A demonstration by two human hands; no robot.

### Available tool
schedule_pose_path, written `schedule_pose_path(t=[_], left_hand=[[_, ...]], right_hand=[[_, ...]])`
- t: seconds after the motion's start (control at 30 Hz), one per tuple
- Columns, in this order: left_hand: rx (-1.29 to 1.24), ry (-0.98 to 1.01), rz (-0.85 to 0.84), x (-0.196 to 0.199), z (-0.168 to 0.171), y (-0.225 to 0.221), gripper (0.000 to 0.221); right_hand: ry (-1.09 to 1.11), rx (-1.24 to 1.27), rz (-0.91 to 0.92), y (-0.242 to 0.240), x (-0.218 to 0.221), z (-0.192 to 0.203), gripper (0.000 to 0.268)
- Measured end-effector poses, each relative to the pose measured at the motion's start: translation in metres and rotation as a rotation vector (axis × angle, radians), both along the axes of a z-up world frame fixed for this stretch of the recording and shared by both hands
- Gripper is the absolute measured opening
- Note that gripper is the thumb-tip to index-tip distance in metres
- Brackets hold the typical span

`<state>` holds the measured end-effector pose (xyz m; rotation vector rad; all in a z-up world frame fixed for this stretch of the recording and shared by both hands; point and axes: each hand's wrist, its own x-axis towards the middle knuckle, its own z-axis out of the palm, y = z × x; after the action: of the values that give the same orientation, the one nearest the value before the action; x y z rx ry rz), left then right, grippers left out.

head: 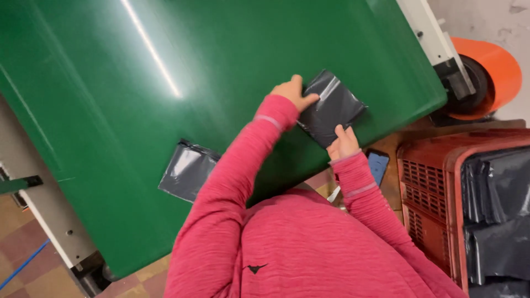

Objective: Folding black plastic bags into small rectangles and placing them in a collection basket.

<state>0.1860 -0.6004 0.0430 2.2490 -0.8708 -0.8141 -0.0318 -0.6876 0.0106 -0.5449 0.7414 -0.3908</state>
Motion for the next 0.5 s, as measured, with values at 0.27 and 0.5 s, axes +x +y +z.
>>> schedule_pose_path(t=[0.27,0.5], left_hand=[[-0.584,-0.197,0.062,-0.06,0.014,0.11,0.023],[-0.333,-0.433,0.391,-0.043,0.041,0.376,0.043]], right_hand=[[-0.154,-0.75,0.096,0.068,0.003,0.035,0.046],[-0.124,-0.408,0.566,0.265,0.059,-0.018,0.055]])
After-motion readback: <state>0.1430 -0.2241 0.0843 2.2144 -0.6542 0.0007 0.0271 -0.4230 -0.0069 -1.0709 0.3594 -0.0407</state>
